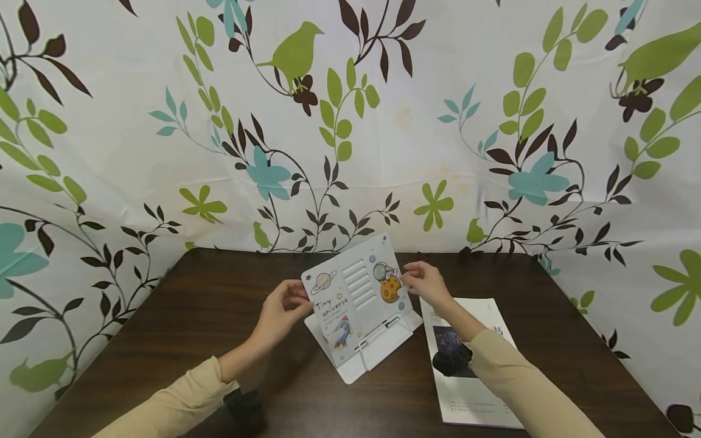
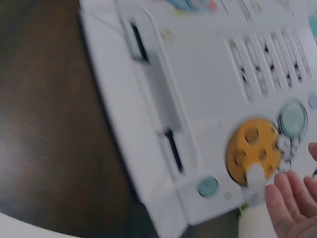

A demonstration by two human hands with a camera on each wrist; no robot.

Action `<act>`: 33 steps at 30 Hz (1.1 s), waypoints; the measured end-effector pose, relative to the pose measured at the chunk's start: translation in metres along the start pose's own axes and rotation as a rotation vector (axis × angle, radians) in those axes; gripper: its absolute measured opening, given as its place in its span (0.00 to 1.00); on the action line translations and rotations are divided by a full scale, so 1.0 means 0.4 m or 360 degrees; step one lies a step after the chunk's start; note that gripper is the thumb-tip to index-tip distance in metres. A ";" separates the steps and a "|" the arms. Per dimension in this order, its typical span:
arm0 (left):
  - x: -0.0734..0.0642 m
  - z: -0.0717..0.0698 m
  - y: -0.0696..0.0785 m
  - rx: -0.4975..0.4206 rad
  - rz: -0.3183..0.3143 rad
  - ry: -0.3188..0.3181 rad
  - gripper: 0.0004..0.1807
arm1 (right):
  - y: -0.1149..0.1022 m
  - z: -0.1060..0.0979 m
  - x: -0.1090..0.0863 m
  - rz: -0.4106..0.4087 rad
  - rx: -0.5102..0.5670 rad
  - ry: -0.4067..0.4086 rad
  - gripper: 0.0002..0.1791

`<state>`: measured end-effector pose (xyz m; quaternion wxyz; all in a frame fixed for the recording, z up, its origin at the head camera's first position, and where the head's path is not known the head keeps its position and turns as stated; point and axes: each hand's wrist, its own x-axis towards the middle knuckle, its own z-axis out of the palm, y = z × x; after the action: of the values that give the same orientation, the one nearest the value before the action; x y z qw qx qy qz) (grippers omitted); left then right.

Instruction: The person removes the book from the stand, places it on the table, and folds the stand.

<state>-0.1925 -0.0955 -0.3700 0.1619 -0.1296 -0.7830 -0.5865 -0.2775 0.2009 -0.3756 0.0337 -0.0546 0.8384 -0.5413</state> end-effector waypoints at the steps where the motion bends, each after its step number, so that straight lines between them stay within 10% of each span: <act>1: 0.007 -0.007 0.016 -0.0001 0.0019 0.0000 0.18 | 0.000 0.004 -0.014 0.0030 0.0016 -0.0025 0.25; 14: 0.072 -0.020 0.009 0.0021 0.0156 -0.0142 0.26 | 0.052 0.103 -0.170 0.0394 0.0249 -0.0094 0.23; 19: 0.056 -0.028 0.077 0.0069 0.0193 -0.0143 0.22 | 0.066 0.133 -0.177 0.0453 0.0347 -0.0025 0.25; 33: 0.047 -0.026 0.079 0.0149 0.0209 -0.0096 0.19 | 0.072 0.209 -0.158 0.0510 0.0700 0.0190 0.31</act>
<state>-0.1961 -0.0964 -0.3319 0.1824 -0.1905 -0.8038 -0.5332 -0.2069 0.1453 -0.4365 0.0804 0.1193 0.6992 -0.7003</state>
